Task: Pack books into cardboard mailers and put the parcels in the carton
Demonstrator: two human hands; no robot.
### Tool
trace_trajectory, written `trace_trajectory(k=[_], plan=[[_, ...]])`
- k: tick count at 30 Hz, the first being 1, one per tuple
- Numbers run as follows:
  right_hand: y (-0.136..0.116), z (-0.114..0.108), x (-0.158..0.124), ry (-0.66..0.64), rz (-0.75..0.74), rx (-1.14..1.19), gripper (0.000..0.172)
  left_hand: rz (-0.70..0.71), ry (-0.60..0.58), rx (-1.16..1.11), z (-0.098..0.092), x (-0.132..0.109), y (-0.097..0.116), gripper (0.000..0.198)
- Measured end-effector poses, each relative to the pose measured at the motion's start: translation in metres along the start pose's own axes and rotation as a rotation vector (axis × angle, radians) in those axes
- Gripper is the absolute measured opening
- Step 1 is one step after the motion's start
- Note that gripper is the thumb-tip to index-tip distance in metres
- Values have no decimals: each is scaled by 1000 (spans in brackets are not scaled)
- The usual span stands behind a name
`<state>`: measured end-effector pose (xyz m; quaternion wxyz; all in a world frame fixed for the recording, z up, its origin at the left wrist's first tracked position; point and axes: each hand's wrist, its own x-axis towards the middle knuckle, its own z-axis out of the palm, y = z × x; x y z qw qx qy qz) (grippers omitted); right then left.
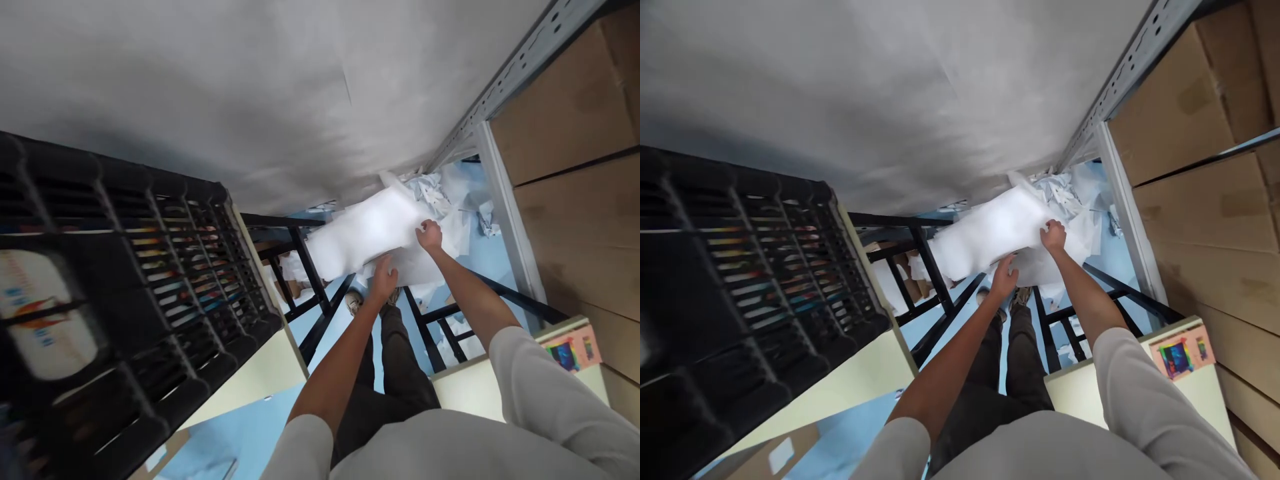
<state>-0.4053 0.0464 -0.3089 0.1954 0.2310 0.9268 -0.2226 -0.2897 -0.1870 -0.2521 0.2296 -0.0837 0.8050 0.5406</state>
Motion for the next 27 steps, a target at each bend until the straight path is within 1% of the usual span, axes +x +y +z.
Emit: trace_trajectory(k=[4,6,8,11,14,17,21,24,26,27], plan=[[-10,19,27,55,29,-80,30,-4,-19,-9,6,1,-14,50],[-13,28,35,86,41,-91,34,-15,-20,-15,7,0,-20,51],[-16,35,40,106,57,-93,35,-36,-15,-22,7,-2,-27,51],[-20,39,43,92,57,-116,24,-75,-10,-23,2,-6,-34,49],[-27,36,40,54,-4,-100,10,-107,-16,-11,-4,-10,-32,47],[-36,23,28,35,-84,-26,8,-116,-28,-5,-10,-16,-19,46],[-55,-6,0,49,-92,94,9,-85,-63,-16,-16,-24,15,45],[-70,-31,-31,29,-71,249,8,-36,-75,-27,-20,-31,46,47],[-77,-49,-58,64,-53,329,9,-9,-89,-26,-24,-38,67,47],[-80,-58,-74,95,-38,357,14,2,-99,-24,-27,-42,78,46]])
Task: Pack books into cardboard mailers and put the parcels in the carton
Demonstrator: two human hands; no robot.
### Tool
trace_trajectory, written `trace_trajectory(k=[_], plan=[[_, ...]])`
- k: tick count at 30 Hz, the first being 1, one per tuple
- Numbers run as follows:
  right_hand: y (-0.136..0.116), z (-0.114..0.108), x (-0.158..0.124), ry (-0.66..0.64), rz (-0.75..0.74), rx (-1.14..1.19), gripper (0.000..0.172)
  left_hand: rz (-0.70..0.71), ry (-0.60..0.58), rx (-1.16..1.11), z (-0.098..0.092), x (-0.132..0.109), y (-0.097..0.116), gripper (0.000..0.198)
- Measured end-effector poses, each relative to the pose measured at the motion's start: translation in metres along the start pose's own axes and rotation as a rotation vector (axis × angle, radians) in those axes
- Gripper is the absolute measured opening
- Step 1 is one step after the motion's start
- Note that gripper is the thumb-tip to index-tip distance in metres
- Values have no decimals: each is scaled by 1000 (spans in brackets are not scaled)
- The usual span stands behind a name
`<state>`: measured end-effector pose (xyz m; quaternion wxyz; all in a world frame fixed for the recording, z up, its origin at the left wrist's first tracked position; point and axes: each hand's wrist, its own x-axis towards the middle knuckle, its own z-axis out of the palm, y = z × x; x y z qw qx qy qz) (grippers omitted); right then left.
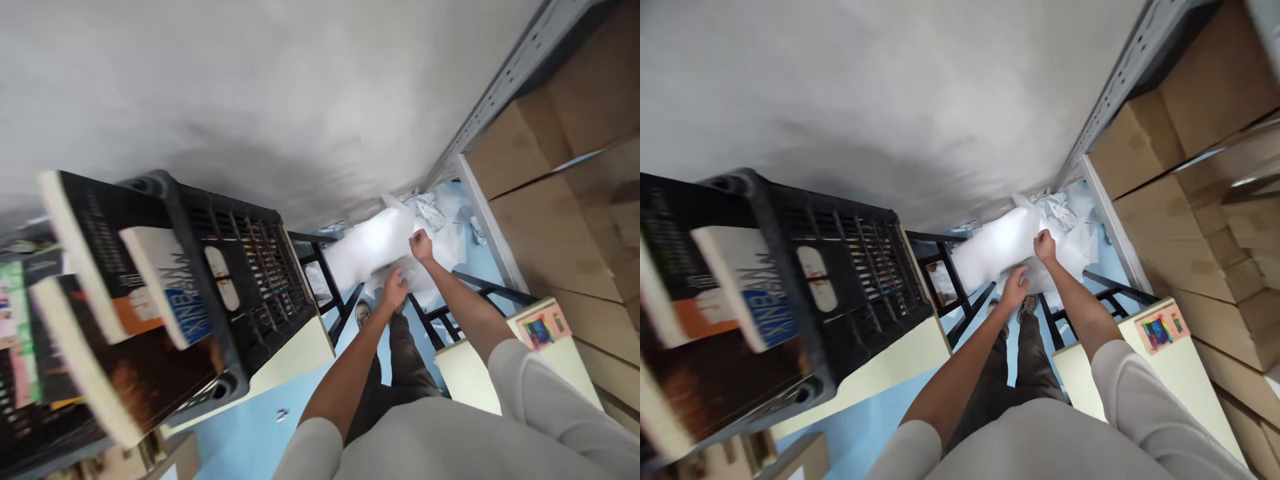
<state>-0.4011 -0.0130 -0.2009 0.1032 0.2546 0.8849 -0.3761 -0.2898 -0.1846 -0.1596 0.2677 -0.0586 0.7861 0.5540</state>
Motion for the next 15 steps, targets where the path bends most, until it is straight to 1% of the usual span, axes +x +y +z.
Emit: trace_trajectory(k=[3,8,12,15], plan=[[-16,-32,-50,101,19,52,28,34,-55,10,-8,-19,32,43],[-28,-99,-142,260,-19,43,34,121,-174,50,-23,-65,75,42],[-20,-151,-218,373,44,6,37,217,-270,98,-30,-103,101,40],[-5,-174,-275,468,173,10,43,314,-350,169,-28,-128,118,39]])
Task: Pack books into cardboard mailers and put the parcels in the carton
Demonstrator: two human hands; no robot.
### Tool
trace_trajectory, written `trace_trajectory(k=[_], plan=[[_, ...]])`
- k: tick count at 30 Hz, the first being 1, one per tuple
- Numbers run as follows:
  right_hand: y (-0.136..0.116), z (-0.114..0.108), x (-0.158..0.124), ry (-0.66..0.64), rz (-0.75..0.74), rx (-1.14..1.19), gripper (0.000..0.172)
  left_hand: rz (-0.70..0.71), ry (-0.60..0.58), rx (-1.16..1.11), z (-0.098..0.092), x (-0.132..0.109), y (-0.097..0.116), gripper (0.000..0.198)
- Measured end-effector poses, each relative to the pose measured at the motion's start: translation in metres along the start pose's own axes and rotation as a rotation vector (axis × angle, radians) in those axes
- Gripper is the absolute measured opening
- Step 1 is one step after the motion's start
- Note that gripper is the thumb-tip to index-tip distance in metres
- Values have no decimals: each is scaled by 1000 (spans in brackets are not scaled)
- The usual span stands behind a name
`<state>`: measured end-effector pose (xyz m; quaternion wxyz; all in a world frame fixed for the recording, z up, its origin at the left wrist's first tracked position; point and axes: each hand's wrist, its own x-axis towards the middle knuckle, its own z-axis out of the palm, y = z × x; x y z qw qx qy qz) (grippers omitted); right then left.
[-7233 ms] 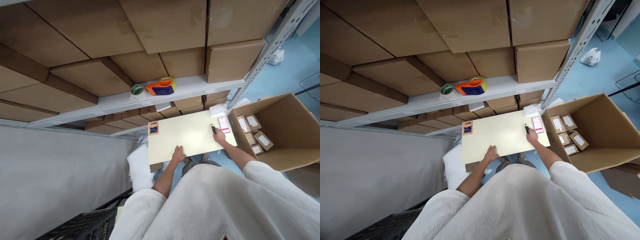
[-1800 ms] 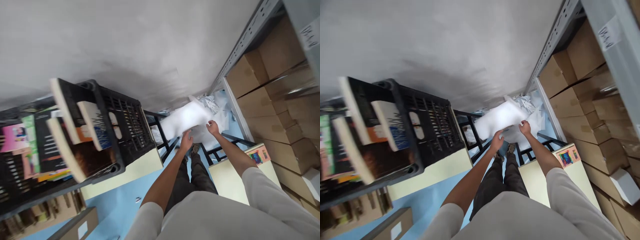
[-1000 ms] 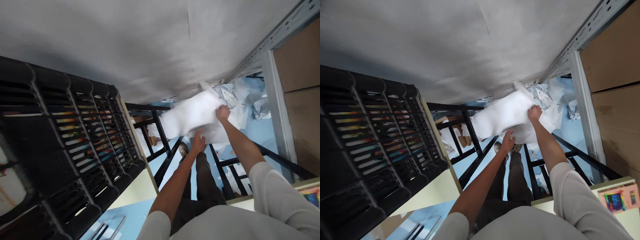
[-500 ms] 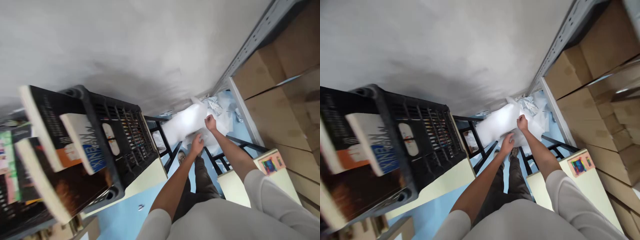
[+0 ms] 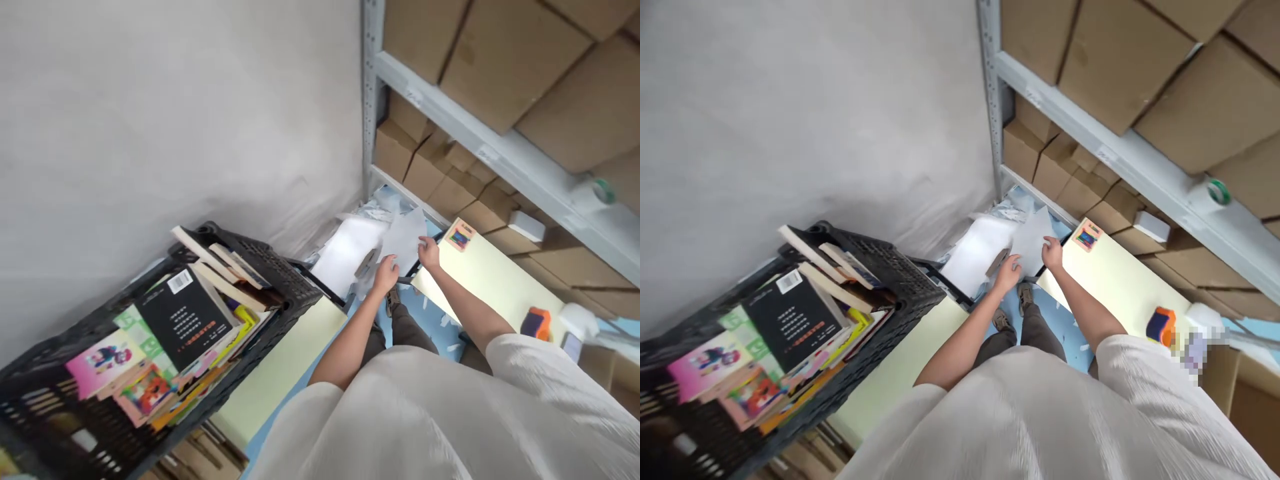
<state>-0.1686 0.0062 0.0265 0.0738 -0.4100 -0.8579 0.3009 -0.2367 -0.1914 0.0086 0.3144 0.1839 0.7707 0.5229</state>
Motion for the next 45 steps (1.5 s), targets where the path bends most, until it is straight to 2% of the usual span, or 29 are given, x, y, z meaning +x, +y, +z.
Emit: trace_trajectory(k=[4,9,17,22,27,30,32,35,39,45], plan=[[39,-40,-52,105,163,28,55,128,-145,127,20,-17,29,45],[99,-71,-107,174,272,75,56,236,-334,289,71,-28,49,50],[193,-100,-173,156,449,86,59,227,-580,681,167,-43,59,59],[231,-109,-198,120,476,126,58,230,-612,856,201,-53,62,62],[250,-116,-213,58,453,82,52,225,-585,942,212,-52,60,68],[251,-122,-223,-2,473,-9,45,223,-565,973,210,-50,56,70],[248,-126,-229,5,468,-102,40,223,-576,1001,207,-49,53,73],[238,-131,-232,55,415,-196,37,220,-638,1041,201,-47,49,78],[222,-129,-222,83,305,-221,40,233,-724,1045,198,-37,47,85],[210,-114,-206,-79,398,-191,47,368,-834,1033,186,-16,45,87]])
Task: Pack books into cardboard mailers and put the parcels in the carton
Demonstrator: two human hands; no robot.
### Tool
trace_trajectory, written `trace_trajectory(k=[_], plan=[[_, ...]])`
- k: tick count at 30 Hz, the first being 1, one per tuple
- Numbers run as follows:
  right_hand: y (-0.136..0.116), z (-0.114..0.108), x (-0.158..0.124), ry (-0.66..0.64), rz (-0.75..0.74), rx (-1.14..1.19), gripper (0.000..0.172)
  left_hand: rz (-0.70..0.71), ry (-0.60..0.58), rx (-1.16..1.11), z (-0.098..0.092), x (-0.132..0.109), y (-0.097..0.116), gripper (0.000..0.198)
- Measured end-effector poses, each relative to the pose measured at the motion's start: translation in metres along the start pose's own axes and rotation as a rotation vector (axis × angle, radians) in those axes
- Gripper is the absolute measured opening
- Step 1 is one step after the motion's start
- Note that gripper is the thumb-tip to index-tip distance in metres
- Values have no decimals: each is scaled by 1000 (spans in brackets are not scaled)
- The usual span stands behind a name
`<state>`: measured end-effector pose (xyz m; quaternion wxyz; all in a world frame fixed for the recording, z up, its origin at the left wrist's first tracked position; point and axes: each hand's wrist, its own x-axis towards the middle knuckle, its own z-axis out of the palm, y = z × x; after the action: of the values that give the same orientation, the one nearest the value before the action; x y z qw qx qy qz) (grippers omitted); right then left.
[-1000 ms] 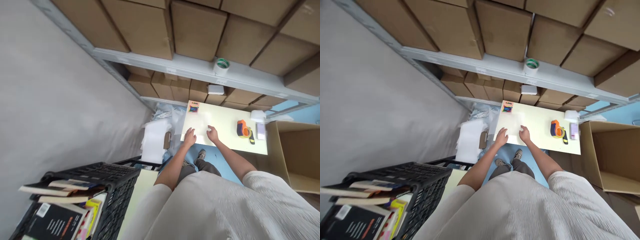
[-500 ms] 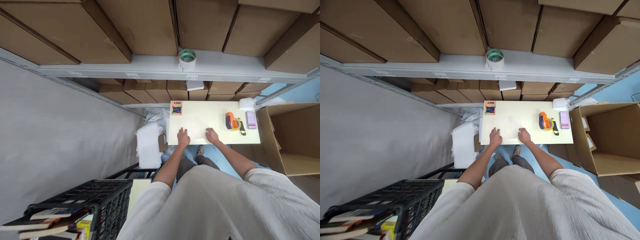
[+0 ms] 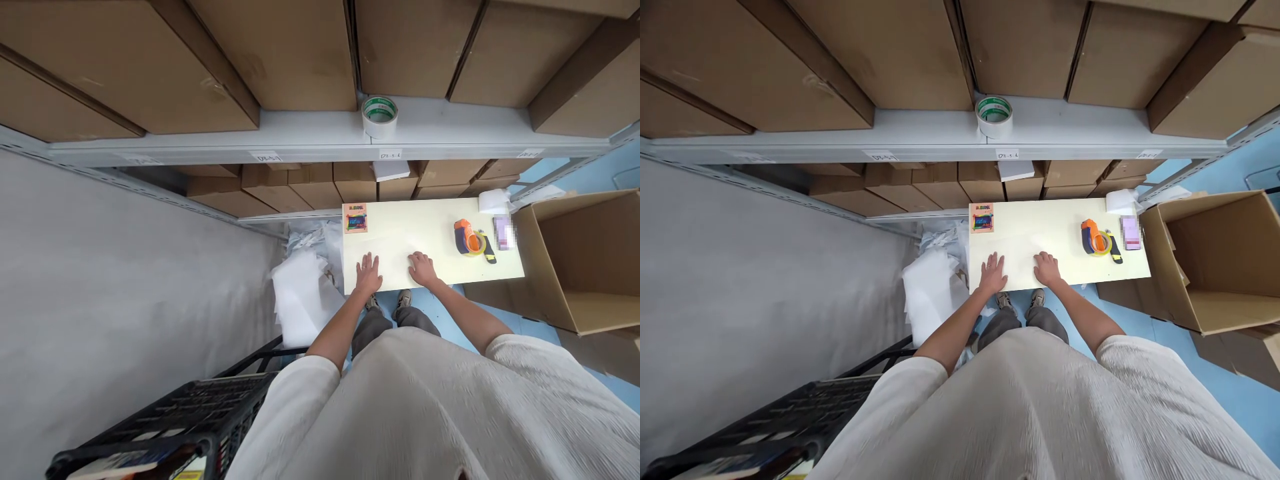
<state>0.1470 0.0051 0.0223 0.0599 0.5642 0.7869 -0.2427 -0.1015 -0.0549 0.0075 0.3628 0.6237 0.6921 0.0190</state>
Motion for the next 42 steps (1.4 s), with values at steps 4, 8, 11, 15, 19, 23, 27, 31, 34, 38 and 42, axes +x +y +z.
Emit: trace_trajectory(k=[4,8,11,15,19,23,27,31,34,38,42], plan=[[-7,8,-1,-42,60,-53,48,142,-62,148,-2,-11,-19,92],[-10,11,0,-75,103,-53,50,192,-91,257,-4,-16,-33,93],[-10,9,0,-70,97,-52,50,152,-36,242,-8,-12,-39,81],[-10,4,3,-64,96,-57,48,110,33,237,-15,-9,-41,72],[-14,0,6,-79,120,-61,45,121,50,258,-21,-14,-39,64],[-24,-5,8,-85,176,-64,41,114,42,254,-24,-17,-38,63],[-46,-10,31,-31,240,-11,36,147,50,248,-25,-15,-43,64],[-86,-14,88,5,271,166,35,175,49,234,-25,-13,-50,66],[-122,-14,138,-6,301,318,32,189,51,234,-24,-12,-53,66],[-164,-13,185,-23,421,374,39,200,93,214,-22,-13,-56,67],[-192,-10,204,10,561,308,57,217,124,180,-19,-15,-59,69]])
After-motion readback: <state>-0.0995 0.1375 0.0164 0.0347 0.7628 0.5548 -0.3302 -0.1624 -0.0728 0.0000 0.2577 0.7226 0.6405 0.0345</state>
